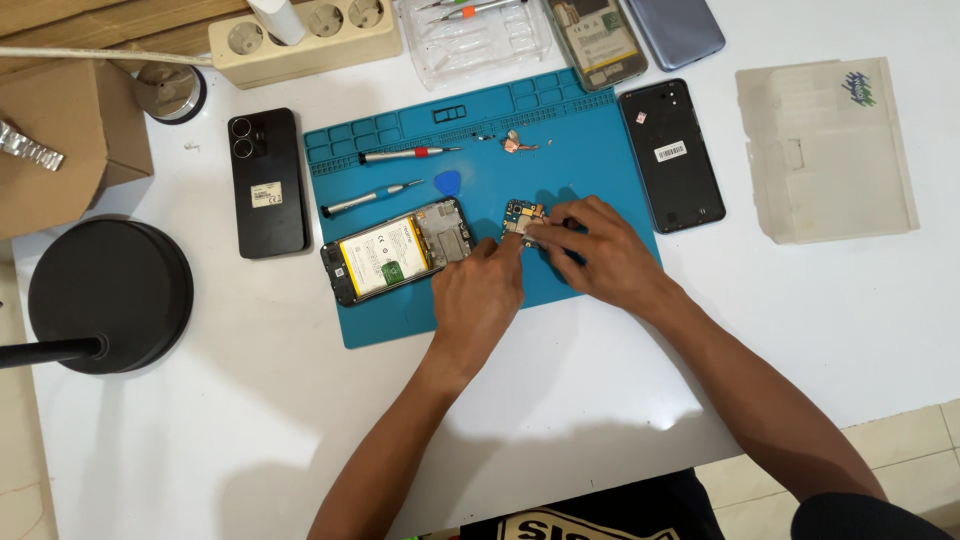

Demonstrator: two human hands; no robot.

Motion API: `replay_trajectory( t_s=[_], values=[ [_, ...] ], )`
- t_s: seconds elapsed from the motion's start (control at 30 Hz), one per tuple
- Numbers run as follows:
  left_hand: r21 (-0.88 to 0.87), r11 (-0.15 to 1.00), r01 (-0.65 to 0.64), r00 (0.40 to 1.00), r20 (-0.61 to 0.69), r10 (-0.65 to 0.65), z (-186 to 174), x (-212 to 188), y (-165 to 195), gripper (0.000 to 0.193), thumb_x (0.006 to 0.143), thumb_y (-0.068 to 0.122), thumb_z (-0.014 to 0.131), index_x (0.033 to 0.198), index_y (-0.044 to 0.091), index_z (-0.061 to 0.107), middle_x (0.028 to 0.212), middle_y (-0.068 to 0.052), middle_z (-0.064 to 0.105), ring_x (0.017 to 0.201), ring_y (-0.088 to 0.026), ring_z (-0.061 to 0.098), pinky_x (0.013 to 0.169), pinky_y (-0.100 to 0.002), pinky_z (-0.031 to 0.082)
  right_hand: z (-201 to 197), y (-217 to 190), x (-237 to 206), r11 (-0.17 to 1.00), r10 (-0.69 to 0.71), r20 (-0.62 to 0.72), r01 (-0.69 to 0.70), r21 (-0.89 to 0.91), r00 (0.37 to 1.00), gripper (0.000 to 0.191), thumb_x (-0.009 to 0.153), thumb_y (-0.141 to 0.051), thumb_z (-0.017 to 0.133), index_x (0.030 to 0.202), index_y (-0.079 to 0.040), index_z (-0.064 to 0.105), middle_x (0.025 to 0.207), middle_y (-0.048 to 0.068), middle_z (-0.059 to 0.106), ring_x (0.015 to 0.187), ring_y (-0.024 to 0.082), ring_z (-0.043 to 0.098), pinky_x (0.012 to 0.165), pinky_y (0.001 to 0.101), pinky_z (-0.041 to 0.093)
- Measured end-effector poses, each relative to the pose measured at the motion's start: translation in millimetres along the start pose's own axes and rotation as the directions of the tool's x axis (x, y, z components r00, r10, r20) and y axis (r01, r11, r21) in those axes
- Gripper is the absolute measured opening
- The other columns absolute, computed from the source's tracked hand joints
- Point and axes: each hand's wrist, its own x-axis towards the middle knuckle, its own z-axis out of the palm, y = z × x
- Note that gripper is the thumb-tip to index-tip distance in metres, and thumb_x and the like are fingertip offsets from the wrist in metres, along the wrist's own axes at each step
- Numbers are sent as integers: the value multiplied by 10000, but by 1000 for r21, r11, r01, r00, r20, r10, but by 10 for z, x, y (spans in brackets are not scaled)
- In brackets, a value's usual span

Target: The person uses a small tool to scrape and clean a section of a smartphone motherboard placed on a blue mat. They repeatedly rub the tool against the circuit board surface while holding it steady with the other hand.

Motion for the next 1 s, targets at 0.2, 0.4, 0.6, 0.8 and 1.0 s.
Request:
replay_trajectory(
  t_s=[0.2, 0.4, 0.6, 0.8, 1.0],
  values=[
    [-104, 995, 8, 1000, -6, -9, -36, 29, -29, 105, 965, 128, 671, 908, 43, 698, 631, -89, 650, 433, -265, 628, 385, -406, 459, -15, 19, 17, 999, -7, -9, 7, 42, 1000, 321, 865, -49, 788, 1180, -104, 760, 1039, 66, 653, 913, 223, 613, 779, 338, 548],
    [-54, 998, 24, 1000, -16, -25, -120, 30, -40, 125, 954, 150, 681, 879, 50, 688, 662, -90, 673, 451, -278, 638, 395, -416, 471, -7, -7, 40, 994, 82, -1, -82, 68, 997, 380, 879, -67, 784, 1252, -84, 714, 1054, 56, 663, 897, 216, 602, 776, 343, 542],
    [-8, 999, 34, 999, 17, -34, -101, 34, -39, 110, 937, 157, 690, 909, 53, 714, 675, -92, 688, 457, -279, 652, 390, -415, 482, -2, -16, 20, 999, 28, 25, -27, -29, 999, 362, 863, -60, 777, 1216, -140, 754, 1033, 38, 648, 888, 213, 576, 775, 359, 523],
    [-2, 1000, 30, 1000, 1, -30, -55, 25, -18, 115, 935, 150, 685, 956, 46, 729, 675, -91, 683, 459, -280, 655, 396, -412, 487, 7, -13, 1, 995, -11, 36, 15, -96, 999, 375, 855, -47, 755, 1217, -147, 763, 1058, 34, 647, 915, 217, 572, 787, 367, 519],
    [34, 999, 35, 999, 25, -36, -49, 32, -10, 102, 933, 122, 673, 965, 45, 731, 683, -95, 686, 477, -289, 666, 408, -422, 498, 5, -13, 24, 995, 1, 46, 4, -97, 999, 360, 868, -55, 748, 1219, -135, 760, 1059, 38, 659, 934, 224, 566, 811, 373, 513]
  ],
)
